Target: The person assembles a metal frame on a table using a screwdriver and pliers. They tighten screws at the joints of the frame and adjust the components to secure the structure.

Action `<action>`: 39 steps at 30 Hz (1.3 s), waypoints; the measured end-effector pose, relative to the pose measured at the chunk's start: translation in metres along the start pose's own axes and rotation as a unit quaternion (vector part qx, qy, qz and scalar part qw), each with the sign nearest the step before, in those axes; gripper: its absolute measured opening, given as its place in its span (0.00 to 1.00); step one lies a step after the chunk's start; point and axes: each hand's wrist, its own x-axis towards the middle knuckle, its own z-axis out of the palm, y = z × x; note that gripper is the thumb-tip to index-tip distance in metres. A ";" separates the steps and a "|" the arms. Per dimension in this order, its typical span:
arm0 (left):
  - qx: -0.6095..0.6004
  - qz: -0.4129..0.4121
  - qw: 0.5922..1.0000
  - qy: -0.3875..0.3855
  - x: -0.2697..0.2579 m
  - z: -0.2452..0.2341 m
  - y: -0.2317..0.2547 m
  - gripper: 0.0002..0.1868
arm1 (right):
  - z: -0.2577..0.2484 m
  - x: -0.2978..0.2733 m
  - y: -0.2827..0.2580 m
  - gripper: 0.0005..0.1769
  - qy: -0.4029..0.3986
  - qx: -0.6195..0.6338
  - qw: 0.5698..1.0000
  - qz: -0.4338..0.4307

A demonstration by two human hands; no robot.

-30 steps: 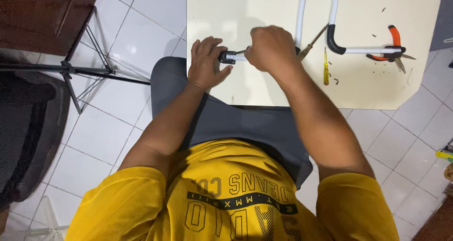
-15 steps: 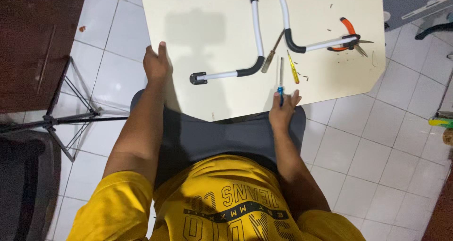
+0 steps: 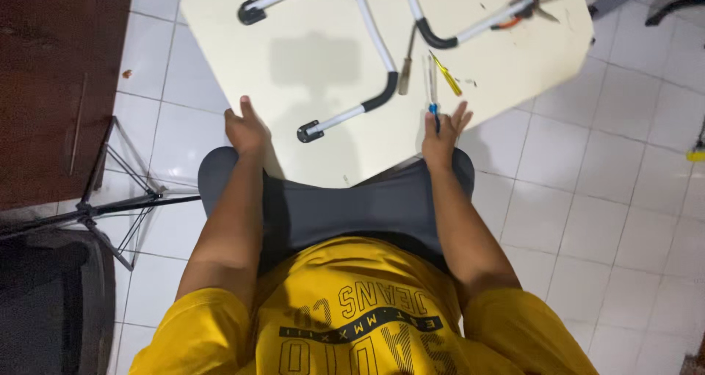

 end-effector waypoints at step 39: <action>-0.431 -0.189 0.856 -0.215 0.032 0.004 0.016 0.37 | 0.030 -0.006 -0.002 0.25 0.282 0.157 0.900 0.293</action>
